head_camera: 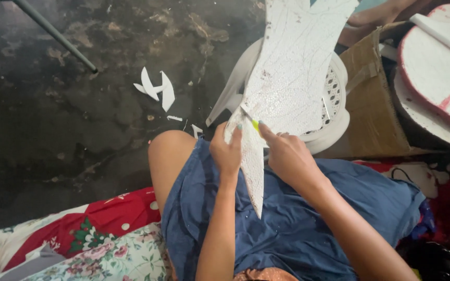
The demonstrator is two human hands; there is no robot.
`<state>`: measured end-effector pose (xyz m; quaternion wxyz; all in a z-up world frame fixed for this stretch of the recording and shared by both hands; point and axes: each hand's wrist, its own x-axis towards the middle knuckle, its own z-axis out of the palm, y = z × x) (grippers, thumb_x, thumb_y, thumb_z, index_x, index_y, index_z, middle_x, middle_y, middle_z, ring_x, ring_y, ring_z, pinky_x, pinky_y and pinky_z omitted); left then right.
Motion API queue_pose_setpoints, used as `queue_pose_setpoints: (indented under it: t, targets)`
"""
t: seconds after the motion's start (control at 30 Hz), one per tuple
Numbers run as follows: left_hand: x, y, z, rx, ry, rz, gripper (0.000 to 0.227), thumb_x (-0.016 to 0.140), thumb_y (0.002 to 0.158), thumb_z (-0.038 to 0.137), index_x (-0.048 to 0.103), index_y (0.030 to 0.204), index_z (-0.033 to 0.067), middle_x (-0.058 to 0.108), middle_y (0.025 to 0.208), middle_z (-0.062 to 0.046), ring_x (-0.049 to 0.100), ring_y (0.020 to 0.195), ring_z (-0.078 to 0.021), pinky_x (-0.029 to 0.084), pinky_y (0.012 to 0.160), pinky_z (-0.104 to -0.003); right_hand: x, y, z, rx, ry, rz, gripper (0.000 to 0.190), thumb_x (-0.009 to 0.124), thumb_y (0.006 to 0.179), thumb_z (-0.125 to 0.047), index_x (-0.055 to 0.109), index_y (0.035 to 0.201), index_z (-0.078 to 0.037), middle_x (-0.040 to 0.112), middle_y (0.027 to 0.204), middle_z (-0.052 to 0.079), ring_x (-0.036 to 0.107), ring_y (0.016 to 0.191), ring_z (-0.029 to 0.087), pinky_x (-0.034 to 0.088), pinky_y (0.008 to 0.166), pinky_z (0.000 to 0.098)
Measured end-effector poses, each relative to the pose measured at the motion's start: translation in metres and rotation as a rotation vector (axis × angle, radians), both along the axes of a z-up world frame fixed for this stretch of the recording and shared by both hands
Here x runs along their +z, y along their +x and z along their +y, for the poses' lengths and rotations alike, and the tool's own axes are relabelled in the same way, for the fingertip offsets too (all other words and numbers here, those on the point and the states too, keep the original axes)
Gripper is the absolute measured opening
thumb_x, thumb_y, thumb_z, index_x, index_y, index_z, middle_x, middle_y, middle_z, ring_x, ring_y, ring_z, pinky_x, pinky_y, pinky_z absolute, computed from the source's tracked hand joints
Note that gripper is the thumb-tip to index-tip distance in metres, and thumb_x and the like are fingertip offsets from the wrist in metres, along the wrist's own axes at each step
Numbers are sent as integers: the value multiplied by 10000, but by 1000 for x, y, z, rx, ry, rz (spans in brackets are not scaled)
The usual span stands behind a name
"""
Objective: Trimming and refining the edges of a foam board cutout using a utility knife while sitting on the floor.
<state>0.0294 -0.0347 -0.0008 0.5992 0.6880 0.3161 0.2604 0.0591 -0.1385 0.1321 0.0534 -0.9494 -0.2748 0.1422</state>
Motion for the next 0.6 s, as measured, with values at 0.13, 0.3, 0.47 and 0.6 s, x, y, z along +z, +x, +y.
queue_pose_setpoints:
  t: [0.13, 0.3, 0.47, 0.6]
  targets:
    - [2, 2, 7, -50, 16, -31, 312, 699, 808, 294, 692, 1014, 59, 706, 877, -170, 681, 854, -366, 538, 730, -432, 16, -2, 13, 11, -7, -15, 525, 447, 828, 40, 534, 1335, -68, 668, 759, 265, 689, 727, 396, 575, 564, 469]
    - [13, 0, 11, -84, 17, -21, 306, 704, 806, 271, 697, 1027, 58, 712, 883, -164, 687, 861, -342, 550, 720, -418, -18, 15, 5, -47, 48, -6, 473, 442, 867, -15, 557, 1321, -75, 663, 718, 249, 692, 686, 359, 550, 528, 455]
    - [12, 3, 8, -28, -21, 28, 294, 701, 802, 296, 701, 987, 68, 711, 852, -148, 691, 828, -340, 545, 714, -417, -1, 7, 6, -53, 82, 44, 482, 440, 865, 7, 553, 1326, -74, 669, 777, 291, 687, 771, 411, 561, 608, 495]
    - [12, 4, 7, -1, -31, 62, 263, 702, 803, 300, 707, 967, 94, 714, 824, -112, 698, 801, -313, 545, 688, -391, 10, -7, 3, -23, 66, 16, 475, 428, 849, 48, 567, 1298, -21, 676, 810, 306, 692, 792, 418, 573, 628, 489]
